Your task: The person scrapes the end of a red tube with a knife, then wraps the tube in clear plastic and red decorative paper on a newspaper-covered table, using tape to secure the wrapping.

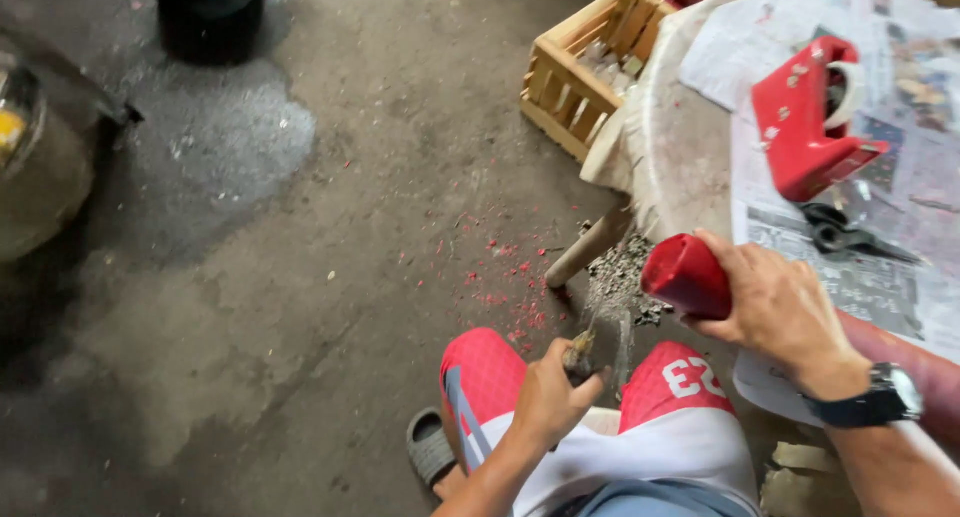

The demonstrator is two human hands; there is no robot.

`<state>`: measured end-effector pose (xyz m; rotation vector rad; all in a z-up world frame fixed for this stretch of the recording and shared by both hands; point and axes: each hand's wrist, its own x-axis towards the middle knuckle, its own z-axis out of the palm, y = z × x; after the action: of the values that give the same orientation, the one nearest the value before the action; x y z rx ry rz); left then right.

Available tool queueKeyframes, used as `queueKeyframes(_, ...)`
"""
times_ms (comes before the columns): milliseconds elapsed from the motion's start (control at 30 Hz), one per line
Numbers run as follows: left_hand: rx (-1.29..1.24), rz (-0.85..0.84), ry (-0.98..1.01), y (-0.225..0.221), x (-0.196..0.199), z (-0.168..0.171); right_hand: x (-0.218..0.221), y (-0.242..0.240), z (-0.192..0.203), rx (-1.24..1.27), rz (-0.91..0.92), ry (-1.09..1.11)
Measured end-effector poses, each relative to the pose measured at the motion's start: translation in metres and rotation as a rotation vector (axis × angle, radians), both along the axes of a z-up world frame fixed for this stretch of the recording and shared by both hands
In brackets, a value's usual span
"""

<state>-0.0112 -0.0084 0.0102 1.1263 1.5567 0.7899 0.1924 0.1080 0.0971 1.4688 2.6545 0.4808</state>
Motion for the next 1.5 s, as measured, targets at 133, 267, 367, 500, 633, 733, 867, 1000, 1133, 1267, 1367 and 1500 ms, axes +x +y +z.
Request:
queueKeyframes(133, -0.020, -0.044, -0.039, 0.003, 0.003, 0.015, -0.007, -0.008, -0.003, 0.116, -0.119, 0.059)
queueKeyframes(267, 0.076, -0.068, -0.021, 0.008, 0.006, 0.021, -0.011, -0.020, 0.000, 0.129, -0.061, 0.299)
queueKeyframes(367, 0.124, -0.088, 0.005, 0.007, 0.010, 0.024, -0.010, -0.018, 0.006, 0.059, -0.061, 0.361)
queueKeyframes(500, 0.095, -0.105, 0.014, 0.000, 0.010, 0.041, -0.012, -0.016, 0.003, 0.036, -0.127, 0.256)
queueKeyframes(633, 0.064, -0.119, 0.044, -0.003, 0.008, 0.047, -0.023, -0.031, 0.001, 0.165, -0.106, 0.248)
queueKeyframes(733, 0.043, -0.119, 0.034, -0.004, 0.008, 0.048, -0.026, -0.038, -0.003, 0.208, -0.101, 0.299)
queueKeyframes(867, 0.053, -0.139, 0.040, -0.008, 0.013, 0.045, -0.028, -0.041, 0.000, 0.229, -0.108, 0.292)
queueKeyframes(1000, 0.054, -0.142, 0.016, -0.011, 0.014, 0.046, -0.029, -0.037, -0.002, 0.174, -0.143, 0.269)
queueKeyframes(1133, 0.023, -0.151, 0.058, -0.013, 0.013, 0.040, -0.029, -0.030, 0.002, 0.097, -0.133, 0.359)
queueKeyframes(1267, 0.016, -0.156, 0.085, -0.013, 0.012, 0.037, -0.033, -0.030, 0.008, 0.104, -0.111, 0.315)
queueKeyframes(1367, 0.001, -0.147, 0.084, -0.011, 0.012, 0.035, -0.036, -0.034, 0.008, 0.127, -0.094, 0.318)
queueKeyframes(1500, 0.001, -0.154, 0.060, -0.002, 0.011, 0.031, -0.035, -0.036, 0.000, 0.206, -0.079, 0.277)
